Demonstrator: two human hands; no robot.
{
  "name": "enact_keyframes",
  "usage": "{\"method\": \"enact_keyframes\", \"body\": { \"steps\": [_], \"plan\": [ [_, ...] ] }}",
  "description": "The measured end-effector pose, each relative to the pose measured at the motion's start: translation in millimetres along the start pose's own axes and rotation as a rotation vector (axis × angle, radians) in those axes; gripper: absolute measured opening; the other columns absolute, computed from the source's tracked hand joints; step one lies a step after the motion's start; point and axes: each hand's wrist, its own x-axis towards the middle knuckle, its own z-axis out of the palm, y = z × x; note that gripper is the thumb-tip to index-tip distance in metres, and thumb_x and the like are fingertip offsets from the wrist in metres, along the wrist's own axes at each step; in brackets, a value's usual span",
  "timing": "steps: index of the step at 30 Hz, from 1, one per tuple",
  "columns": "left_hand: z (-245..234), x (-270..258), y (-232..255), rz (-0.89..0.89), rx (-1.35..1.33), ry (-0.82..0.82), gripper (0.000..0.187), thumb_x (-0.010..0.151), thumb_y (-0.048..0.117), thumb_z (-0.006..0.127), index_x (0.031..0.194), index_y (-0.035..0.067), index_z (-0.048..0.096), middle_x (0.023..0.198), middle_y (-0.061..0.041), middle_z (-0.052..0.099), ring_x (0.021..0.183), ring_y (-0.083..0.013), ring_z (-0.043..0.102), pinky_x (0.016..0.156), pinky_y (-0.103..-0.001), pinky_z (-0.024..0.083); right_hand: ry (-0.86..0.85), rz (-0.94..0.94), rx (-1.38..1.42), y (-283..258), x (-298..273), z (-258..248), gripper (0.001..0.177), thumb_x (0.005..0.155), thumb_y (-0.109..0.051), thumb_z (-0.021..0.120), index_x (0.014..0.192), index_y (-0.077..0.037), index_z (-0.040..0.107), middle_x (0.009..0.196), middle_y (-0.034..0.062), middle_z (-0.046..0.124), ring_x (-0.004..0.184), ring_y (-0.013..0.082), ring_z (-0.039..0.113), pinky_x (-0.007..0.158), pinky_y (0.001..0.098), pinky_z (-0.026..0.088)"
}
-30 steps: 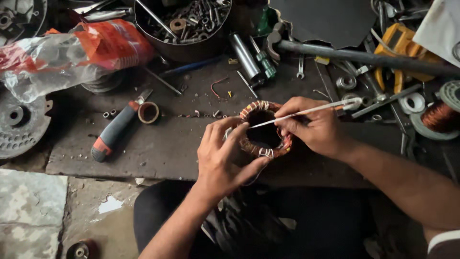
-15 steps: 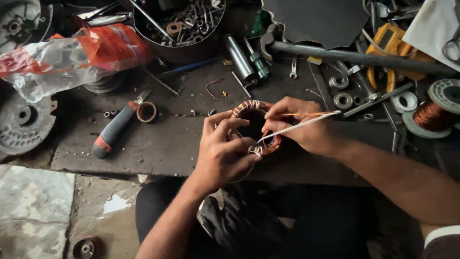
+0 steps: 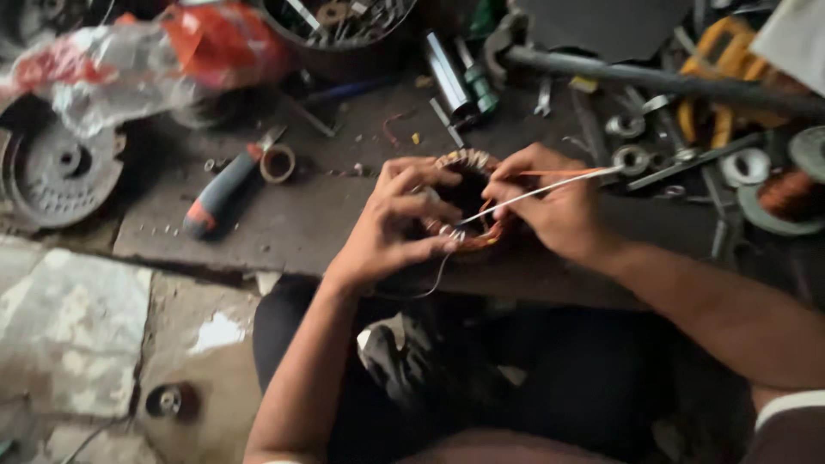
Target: The person is working on a cylindrical electrical component, likely a stator, by hand. They are threading a white wire through the copper windings of the component, which is placed on a cluttered workbench.
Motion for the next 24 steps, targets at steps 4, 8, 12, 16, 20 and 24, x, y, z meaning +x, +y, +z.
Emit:
{"method": "enact_keyframes", "body": {
  "steps": [4,8,12,16,20,24],
  "plan": [
    [0,-3,-6,-0.015,-0.092,0.062,0.025,0.081,0.021,0.086,0.100,0.009,0.077,0.135,-0.004,0.066,0.139,-0.0264,0.052,0.119,-0.043,0.045,-0.040,-0.010,0.060,3,-1,-1,0.012,0.101,-0.003,0.067,0.110,0.001,0.060,0.099,0.0124,0.073,0.083,0.0138,0.073,0.074,0.0281,0.064],
    [3,-3,-8,-0.071,-0.126,0.117,0.016,0.086,0.019,0.082,0.095,0.009,0.074,0.137,-0.005,0.067,0.138,-0.0248,0.057,0.119,-0.042,0.048,-0.063,-0.008,-0.047,-6,0,-2,0.012,0.102,0.000,0.067,0.112,0.002,0.060,0.101,0.0140,0.074,0.084,0.0147,0.073,0.075,0.0281,0.064],
    [9,-1,-9,0.012,0.028,0.148,0.029,0.081,0.025,0.083,0.102,0.007,0.076,0.137,-0.010,0.060,0.136,-0.0298,0.050,0.118,-0.046,0.043,0.018,-0.014,-0.125,-15,3,12,0.012,0.101,-0.002,0.069,0.110,0.000,0.061,0.098,0.0107,0.075,0.079,0.0123,0.072,0.068,0.0266,0.063],
    [22,0,-3,0.049,0.073,0.133,0.026,0.086,0.025,0.081,0.104,0.006,0.077,0.149,-0.015,0.052,0.144,-0.0360,0.041,0.121,-0.049,0.037,0.084,-0.302,-0.561,-27,0,21,0.013,0.103,-0.001,0.074,0.111,0.001,0.063,0.099,0.0120,0.074,0.085,0.0157,0.074,0.074,0.0274,0.062],
    [21,10,-2,-0.016,0.056,0.075,0.013,0.085,0.020,0.076,0.091,0.008,0.077,0.149,-0.017,0.052,0.142,-0.0356,0.043,0.120,-0.045,0.039,0.098,-0.800,-0.939,-35,11,23,0.015,0.089,0.002,0.078,0.096,0.000,0.064,0.083,0.0089,0.072,0.076,0.0235,0.070,0.068,0.0447,0.051],
    [5,19,-18,-0.067,-0.351,0.016,0.014,0.089,0.019,0.071,0.089,0.006,0.072,0.149,-0.012,0.057,0.146,-0.0323,0.050,0.123,-0.043,0.042,0.113,-0.471,-0.594,-24,14,30,0.014,0.104,0.001,0.076,0.111,0.002,0.063,0.102,0.0107,0.068,0.085,0.0149,0.070,0.075,0.0263,0.059]
  ]
}}
